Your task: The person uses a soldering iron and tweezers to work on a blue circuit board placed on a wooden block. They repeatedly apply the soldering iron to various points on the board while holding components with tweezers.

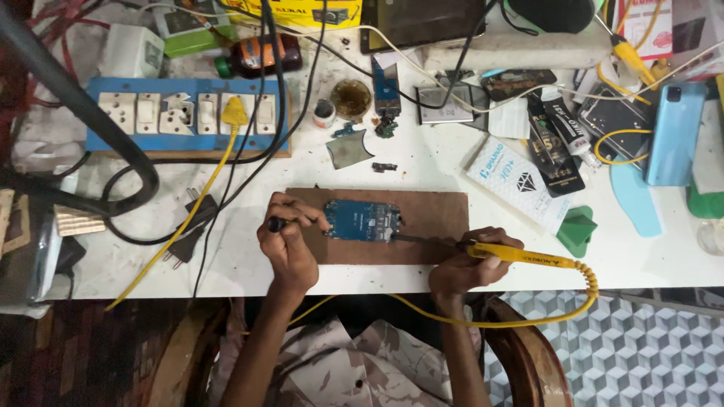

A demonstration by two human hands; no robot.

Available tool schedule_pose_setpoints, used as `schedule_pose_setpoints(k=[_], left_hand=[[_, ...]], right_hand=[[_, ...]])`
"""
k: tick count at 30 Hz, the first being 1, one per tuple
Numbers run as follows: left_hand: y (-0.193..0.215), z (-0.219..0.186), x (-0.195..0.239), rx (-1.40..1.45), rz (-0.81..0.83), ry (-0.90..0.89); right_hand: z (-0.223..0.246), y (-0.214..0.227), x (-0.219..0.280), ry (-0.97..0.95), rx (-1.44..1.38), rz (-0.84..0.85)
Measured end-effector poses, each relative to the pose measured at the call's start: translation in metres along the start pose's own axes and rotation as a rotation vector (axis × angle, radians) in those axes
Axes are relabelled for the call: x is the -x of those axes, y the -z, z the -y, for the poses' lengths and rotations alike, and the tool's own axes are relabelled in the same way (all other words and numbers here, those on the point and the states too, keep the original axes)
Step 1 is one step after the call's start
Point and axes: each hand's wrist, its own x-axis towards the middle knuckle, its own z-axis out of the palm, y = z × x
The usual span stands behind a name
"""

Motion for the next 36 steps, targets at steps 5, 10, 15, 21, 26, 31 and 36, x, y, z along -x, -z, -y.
schedule_pose_setpoints(k=[5,10,15,21,26,31,36], left_hand=[[0.001,-0.001,0.003,0.003,-0.013,0.037],[0.001,-0.004,0.000,-0.082,-0.017,-0.063],[0.001,-0.008,-0.003,-0.083,-0.013,-0.048],[0.002,-0.009,-0.001,-0.170,-0.012,-0.099],[0.002,-0.010,0.001,-0.078,-0.022,-0.043],[-0.001,-0.013,0.002,-0.093,-0.023,-0.037],[-0.003,-0.012,0.010,-0.097,0.001,-0.079]], right_hand=[[0.014,0.005,-0.002,0.028,0.423,0.109],[0.027,0.006,-0.003,-0.022,0.378,0.137],[0.049,0.000,-0.006,-0.090,0.391,0.185],[0.070,-0.013,-0.012,-0.331,0.430,0.091],[0.068,-0.012,-0.017,-0.301,0.463,0.119],[0.066,-0.008,-0.024,-0.324,0.545,0.159],[0.076,-0.012,-0.029,-0.309,0.630,0.241]])
